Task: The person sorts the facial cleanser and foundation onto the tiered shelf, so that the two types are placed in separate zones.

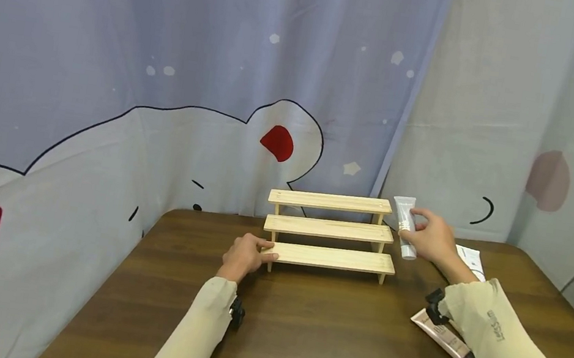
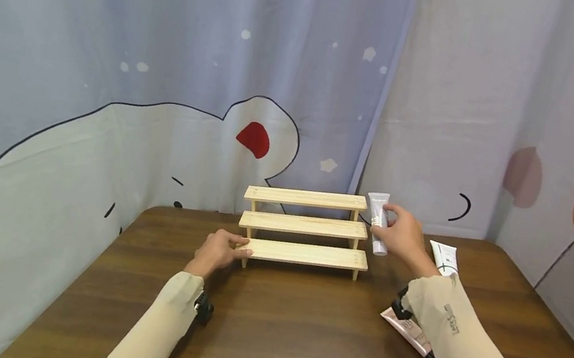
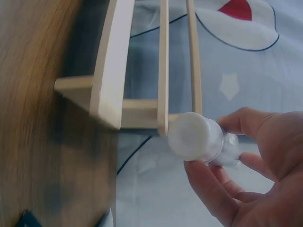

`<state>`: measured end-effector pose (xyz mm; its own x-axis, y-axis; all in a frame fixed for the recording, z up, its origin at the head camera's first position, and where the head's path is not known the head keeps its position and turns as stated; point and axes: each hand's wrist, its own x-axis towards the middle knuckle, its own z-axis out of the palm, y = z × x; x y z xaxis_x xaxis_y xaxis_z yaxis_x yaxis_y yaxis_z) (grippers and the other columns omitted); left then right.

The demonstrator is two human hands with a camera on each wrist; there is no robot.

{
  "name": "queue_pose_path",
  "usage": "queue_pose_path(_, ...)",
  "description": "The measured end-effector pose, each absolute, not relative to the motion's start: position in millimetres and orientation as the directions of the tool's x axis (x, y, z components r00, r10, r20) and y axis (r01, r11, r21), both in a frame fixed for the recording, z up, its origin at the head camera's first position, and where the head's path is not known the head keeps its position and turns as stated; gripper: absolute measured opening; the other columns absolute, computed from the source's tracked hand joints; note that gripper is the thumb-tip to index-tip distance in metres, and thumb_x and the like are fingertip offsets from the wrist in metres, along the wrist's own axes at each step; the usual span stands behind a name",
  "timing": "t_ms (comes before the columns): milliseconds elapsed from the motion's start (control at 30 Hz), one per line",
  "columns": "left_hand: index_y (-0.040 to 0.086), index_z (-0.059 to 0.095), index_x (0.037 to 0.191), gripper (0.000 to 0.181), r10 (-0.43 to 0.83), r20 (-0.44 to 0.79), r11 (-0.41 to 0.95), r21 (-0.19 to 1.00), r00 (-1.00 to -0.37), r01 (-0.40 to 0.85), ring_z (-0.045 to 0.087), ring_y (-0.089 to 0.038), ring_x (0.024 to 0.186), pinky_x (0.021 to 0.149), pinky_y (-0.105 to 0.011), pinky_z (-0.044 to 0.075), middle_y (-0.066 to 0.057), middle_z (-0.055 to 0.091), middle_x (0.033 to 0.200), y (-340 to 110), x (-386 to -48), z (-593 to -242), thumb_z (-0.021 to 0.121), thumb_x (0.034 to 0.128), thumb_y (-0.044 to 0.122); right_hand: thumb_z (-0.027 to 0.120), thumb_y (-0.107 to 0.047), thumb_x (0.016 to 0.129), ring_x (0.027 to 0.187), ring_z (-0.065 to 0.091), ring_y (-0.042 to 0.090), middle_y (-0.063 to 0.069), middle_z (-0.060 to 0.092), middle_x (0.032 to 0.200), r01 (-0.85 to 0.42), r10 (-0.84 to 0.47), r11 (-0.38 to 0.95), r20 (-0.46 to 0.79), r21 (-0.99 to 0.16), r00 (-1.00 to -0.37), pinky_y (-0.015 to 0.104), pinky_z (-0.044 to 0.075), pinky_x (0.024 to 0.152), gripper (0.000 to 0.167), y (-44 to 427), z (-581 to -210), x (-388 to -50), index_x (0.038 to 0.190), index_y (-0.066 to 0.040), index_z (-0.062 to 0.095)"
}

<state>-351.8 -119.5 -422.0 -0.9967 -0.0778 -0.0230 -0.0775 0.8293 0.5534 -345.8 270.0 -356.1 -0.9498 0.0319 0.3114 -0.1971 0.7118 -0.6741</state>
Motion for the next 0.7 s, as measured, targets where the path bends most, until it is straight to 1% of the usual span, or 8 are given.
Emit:
queue_pose_path(167,0.038,0.072,0.122,0.041,-0.078,-0.018,0.845,0.53,-0.997,-0.076,0.048,-0.02,0.065,0.052,-0.031,0.033,-0.01,0.061,0.137,-119,-352,-421,0.075,0.0827,0.05,0.072,-0.008,0.083,0.071,0.067,0.023,0.033,0.065,0.106,-0.225,0.039,0.674,0.338,-0.703,-0.94,0.032,0.056,0.049,0.064,253,-350,-346,0.141,0.003,0.049)
queue_pose_path(267,0.037,0.072,0.121,0.04,-0.071,-0.015,0.852,0.52,-0.997,-0.069,0.054,-0.021,0.074,0.055,-0.032,0.036,-0.009,0.06,0.137,-119,-350,-421,0.076,0.0828,0.049,0.072,-0.009,0.084,0.072,0.066,0.024,0.032,0.064,0.108,-0.226,0.039,0.67,0.338,-0.707,-0.941,0.031,0.055,0.05,0.063,242,-346,-345,0.142,0.002,0.049)
queue_pose_path(367,0.037,0.072,0.121,0.041,-0.065,-0.008,0.86,0.507,-0.998,-0.06,0.057,-0.022,0.08,0.058,-0.034,0.039,-0.009,0.061,0.136,-120,-349,-420,0.076,0.0827,0.049,0.072,-0.008,0.085,0.072,0.067,0.027,0.033,0.062,0.11,-0.237,0.03,0.648,0.336,-0.724,-0.941,0.032,0.056,0.049,0.065,232,-343,-345,0.144,0.002,0.047)
queue_pose_path(433,0.037,0.072,0.121,0.041,-0.063,-0.006,0.861,0.505,-0.998,-0.057,0.058,-0.022,0.084,0.06,-0.034,0.04,-0.009,0.061,0.136,-120,-349,-419,0.076,0.0827,0.049,0.073,-0.008,0.085,0.073,0.068,0.029,0.032,0.063,0.11,-0.246,0.032,0.644,0.347,-0.724,-0.937,0.032,0.056,0.049,0.065,226,-341,-346,0.144,0.001,0.047)
queue_pose_path(600,0.037,0.072,0.122,0.041,-0.062,-0.009,0.861,0.506,-0.998,-0.058,0.059,-0.022,0.087,0.062,-0.036,0.042,-0.009,0.06,0.137,-119,-350,-419,0.075,0.0828,0.049,0.075,-0.008,0.084,0.075,0.067,0.031,0.03,0.064,0.107,-0.277,0.037,0.648,0.392,-0.709,-0.919,0.03,0.055,0.049,0.064,215,-338,-350,0.142,0.0,0.051)
queue_pose_path(700,0.037,0.072,0.121,0.041,-0.061,-0.007,0.86,0.507,-0.998,-0.056,0.059,-0.022,0.088,0.063,-0.036,0.042,-0.009,0.061,0.137,-118,-350,-419,0.076,0.0828,0.049,0.076,-0.007,0.083,0.077,0.066,0.031,0.028,0.065,0.105,-0.292,0.034,0.65,0.411,-0.701,-0.911,0.029,0.055,0.052,0.063,209,-338,-352,0.141,-0.001,0.052)
